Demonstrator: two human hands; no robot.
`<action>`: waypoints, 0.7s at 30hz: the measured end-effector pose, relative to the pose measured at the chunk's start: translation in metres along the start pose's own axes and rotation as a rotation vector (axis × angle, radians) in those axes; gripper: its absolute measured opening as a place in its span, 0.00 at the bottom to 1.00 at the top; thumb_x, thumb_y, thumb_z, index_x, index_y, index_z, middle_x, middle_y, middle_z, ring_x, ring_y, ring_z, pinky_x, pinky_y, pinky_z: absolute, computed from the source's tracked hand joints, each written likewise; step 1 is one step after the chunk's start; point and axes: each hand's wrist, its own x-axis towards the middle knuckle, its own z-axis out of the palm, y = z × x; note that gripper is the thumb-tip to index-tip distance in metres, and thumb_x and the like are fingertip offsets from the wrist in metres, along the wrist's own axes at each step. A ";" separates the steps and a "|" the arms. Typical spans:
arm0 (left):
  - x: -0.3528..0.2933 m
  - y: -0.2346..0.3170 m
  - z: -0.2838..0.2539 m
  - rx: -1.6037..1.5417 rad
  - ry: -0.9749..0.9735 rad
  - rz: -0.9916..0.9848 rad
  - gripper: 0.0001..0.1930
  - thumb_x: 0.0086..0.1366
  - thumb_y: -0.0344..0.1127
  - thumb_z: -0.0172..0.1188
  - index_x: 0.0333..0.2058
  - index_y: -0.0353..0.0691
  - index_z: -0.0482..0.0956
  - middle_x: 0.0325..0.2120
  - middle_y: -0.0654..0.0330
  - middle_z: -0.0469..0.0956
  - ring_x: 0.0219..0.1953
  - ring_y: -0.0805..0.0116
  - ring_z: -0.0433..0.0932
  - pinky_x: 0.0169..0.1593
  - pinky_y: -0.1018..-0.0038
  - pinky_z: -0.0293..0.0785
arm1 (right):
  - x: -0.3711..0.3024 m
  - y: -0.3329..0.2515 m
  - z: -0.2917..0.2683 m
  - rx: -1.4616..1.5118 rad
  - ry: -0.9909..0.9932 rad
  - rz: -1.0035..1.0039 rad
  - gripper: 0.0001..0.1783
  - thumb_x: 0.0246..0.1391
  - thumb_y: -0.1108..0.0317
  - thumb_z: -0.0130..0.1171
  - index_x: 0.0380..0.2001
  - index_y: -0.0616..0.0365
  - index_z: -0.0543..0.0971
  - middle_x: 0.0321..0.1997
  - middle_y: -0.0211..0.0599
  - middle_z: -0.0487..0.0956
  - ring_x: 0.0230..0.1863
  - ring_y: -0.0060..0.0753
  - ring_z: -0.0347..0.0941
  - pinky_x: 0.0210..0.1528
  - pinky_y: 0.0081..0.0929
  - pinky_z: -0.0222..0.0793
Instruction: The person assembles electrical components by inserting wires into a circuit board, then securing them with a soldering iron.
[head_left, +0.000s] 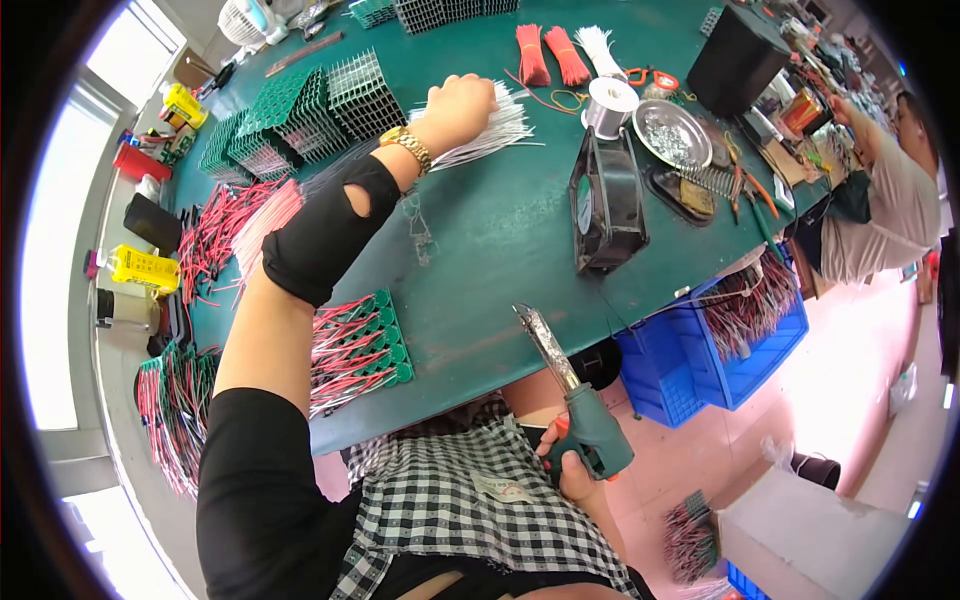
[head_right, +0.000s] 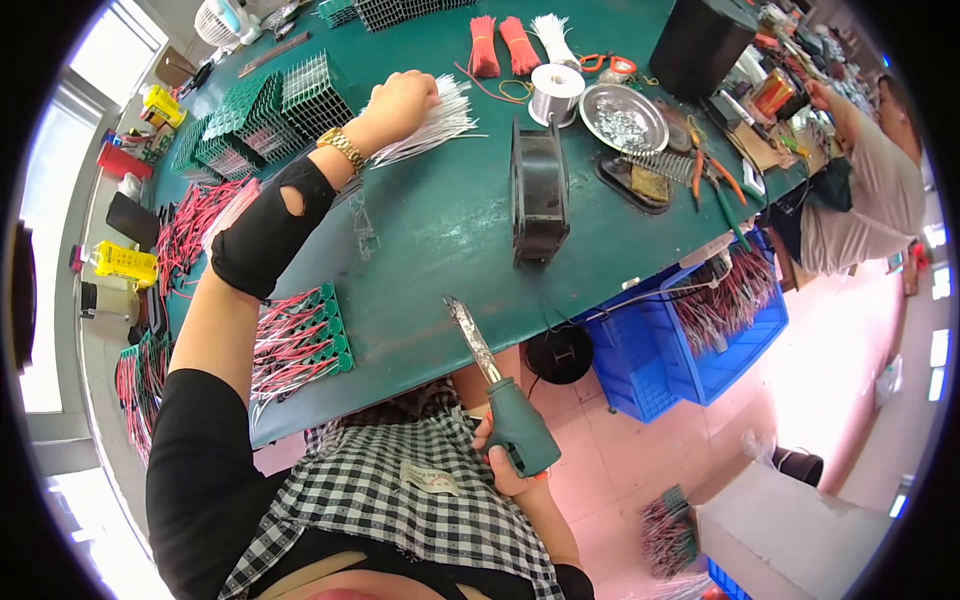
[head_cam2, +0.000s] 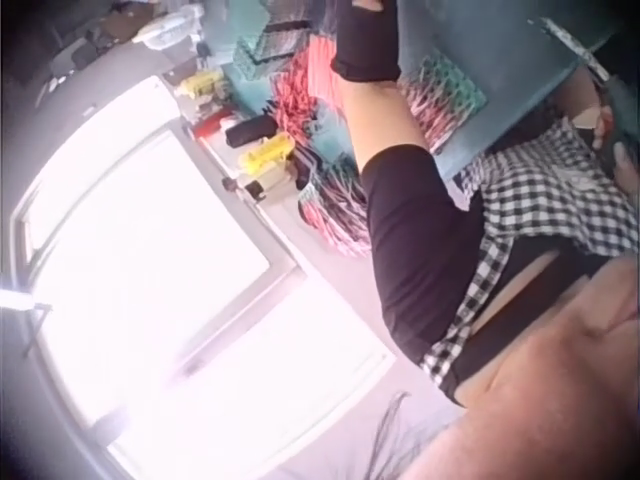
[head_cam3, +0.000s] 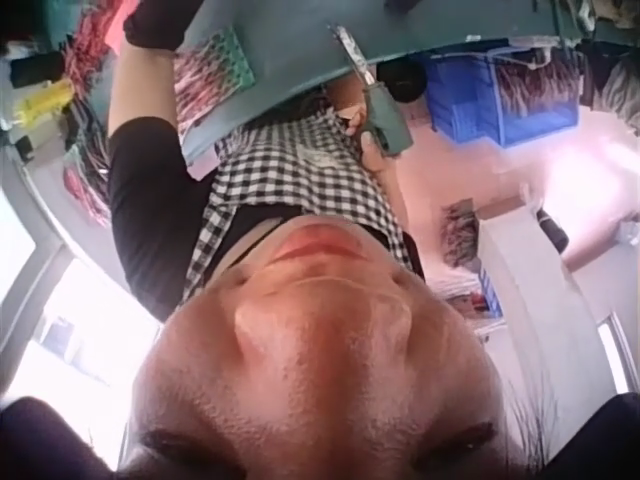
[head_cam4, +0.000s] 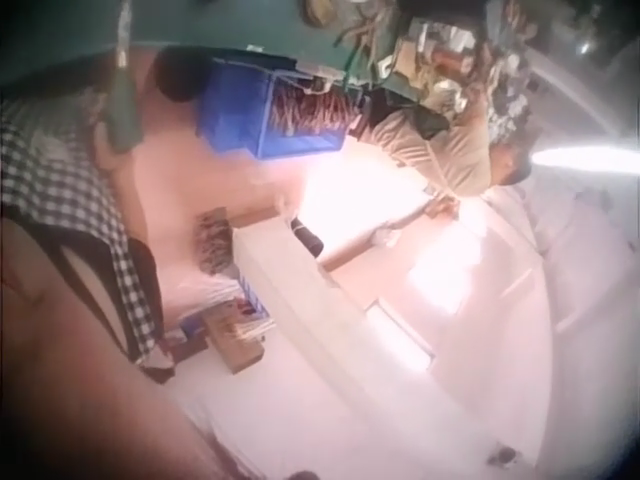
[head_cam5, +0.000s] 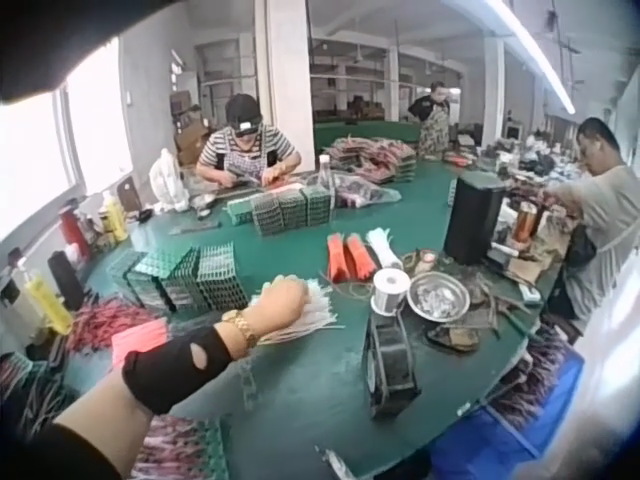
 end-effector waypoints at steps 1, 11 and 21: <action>0.002 -0.003 -0.001 -0.097 0.069 -0.019 0.08 0.60 0.37 0.54 0.32 0.38 0.75 0.29 0.58 0.76 0.33 0.61 0.76 0.39 0.65 0.71 | 0.001 0.001 -0.001 -0.004 -0.005 -0.008 0.24 0.50 0.59 0.55 0.46 0.61 0.66 0.36 0.33 0.72 0.33 0.23 0.70 0.34 0.22 0.68; -0.022 0.011 -0.090 -0.678 0.029 0.370 0.07 0.64 0.32 0.51 0.34 0.35 0.74 0.25 0.62 0.72 0.26 0.72 0.70 0.33 0.76 0.69 | 0.000 0.010 -0.007 0.044 -0.064 -0.006 0.26 0.52 0.56 0.56 0.49 0.60 0.65 0.38 0.34 0.71 0.35 0.22 0.69 0.34 0.20 0.67; -0.119 0.004 -0.127 0.500 -0.279 0.874 0.05 0.48 0.38 0.55 0.17 0.48 0.72 0.19 0.68 0.69 0.26 0.69 0.72 0.28 0.71 0.64 | 0.005 0.003 -0.001 -0.024 -0.071 -0.055 0.28 0.51 0.52 0.56 0.50 0.57 0.65 0.36 0.36 0.71 0.32 0.24 0.70 0.30 0.21 0.66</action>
